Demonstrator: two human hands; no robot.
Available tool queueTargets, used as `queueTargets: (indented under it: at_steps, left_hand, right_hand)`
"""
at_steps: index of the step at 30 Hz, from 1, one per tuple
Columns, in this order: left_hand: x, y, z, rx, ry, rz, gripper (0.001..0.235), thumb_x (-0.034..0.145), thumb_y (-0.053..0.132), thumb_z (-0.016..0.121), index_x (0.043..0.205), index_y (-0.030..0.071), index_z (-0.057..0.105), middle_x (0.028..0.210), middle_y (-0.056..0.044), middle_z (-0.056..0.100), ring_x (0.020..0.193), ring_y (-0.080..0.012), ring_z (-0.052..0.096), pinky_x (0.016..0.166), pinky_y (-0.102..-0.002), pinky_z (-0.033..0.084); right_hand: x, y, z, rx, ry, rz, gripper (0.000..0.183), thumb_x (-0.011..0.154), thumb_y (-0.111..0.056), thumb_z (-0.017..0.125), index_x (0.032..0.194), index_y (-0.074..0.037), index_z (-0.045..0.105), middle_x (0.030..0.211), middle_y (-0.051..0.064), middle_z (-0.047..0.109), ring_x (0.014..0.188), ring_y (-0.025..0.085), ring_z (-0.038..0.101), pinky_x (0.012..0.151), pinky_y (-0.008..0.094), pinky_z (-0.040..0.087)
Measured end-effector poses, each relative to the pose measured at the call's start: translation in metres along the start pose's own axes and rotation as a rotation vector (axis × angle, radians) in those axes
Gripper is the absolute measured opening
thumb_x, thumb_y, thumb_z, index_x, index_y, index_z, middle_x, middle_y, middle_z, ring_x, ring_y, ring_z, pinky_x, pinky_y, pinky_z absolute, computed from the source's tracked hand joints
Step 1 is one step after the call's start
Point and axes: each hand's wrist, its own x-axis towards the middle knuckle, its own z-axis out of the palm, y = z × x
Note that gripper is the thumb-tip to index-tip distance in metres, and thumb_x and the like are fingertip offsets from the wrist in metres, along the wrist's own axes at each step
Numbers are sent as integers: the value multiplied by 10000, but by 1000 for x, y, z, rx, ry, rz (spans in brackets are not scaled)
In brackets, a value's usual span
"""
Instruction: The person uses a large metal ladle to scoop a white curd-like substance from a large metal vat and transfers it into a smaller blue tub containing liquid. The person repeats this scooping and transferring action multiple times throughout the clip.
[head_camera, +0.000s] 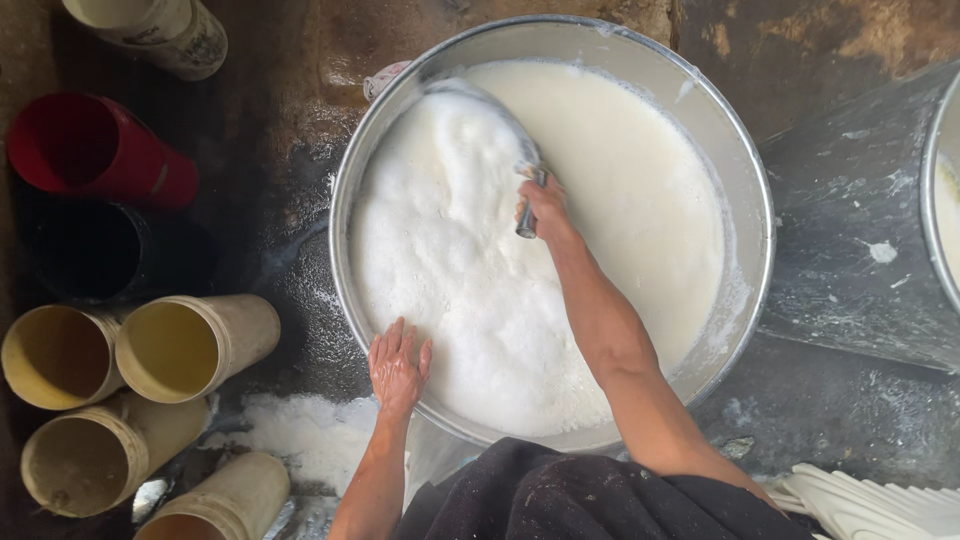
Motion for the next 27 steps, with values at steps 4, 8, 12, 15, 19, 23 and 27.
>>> queueTargets:
  at_steps: [4, 8, 12, 15, 19, 23, 27]
  left_hand:
    - [1, -2, 4, 57, -48, -14, 404, 930, 369, 661, 1189, 67, 736, 1400, -136, 626, 1295, -299, 571, 1157, -475, 354]
    - [0, -3, 7, 92, -71, -10, 402, 937, 365, 656, 1185, 59, 736, 1410, -142, 623, 1289, -303, 571, 1161, -467, 349]
    - [-2, -4, 7, 94, -40, 14, 387, 930, 353, 675, 1147, 39, 740, 1393, -155, 633, 1274, -309, 583, 1165, -473, 361]
    - [-4, -5, 9, 72, 7, 38, 374, 929, 346, 686, 1135, 40, 743, 1370, -165, 645, 1269, -314, 589, 1159, -482, 368]
    - [-6, -8, 16, 41, 49, 45, 354, 941, 338, 676, 1141, 54, 745, 1354, -168, 655, 1263, -315, 592, 1164, -489, 368]
    - [-7, -14, 21, 40, 85, 84, 347, 969, 334, 669, 1153, 50, 746, 1341, -176, 658, 1269, -329, 590, 1162, -500, 363]
    - [-10, -15, 21, 29, 130, 117, 334, 959, 312, 679, 1142, 41, 746, 1333, -187, 661, 1252, -330, 599, 1157, -495, 371]
  right_hand:
    - [-5, -7, 28, -612, 13, -102, 808, 798, -87, 676, 1536, -114, 348, 948, 180, 643, 635, 311, 669, 538, 476, 561]
    - [-26, -4, 19, -1099, -30, -267, 928, 807, -185, 721, 1601, -173, 242, 1158, 213, 696, 1088, 384, 666, 971, 483, 520]
    - [-59, -2, -19, -1241, -26, -214, 930, 821, -199, 707, 1607, -221, 212, 1264, 193, 668, 1189, 404, 621, 1031, 507, 476]
    - [-77, -1, -56, -1279, 38, -239, 929, 824, -193, 712, 1613, -261, 226, 1243, 195, 683, 1161, 407, 644, 1010, 512, 495]
    - [-97, 1, -115, -1273, 132, -232, 940, 815, -181, 705, 1629, -287, 246, 1218, 196, 701, 1120, 400, 680, 994, 498, 523]
    - [-121, 3, -176, -1292, 219, -315, 923, 788, -181, 724, 1604, -239, 297, 1254, 189, 685, 1128, 424, 651, 990, 507, 504]
    - [-160, -2, -228, -1261, 321, -330, 931, 775, -182, 731, 1602, -162, 303, 1273, 239, 661, 1109, 445, 646, 997, 506, 493]
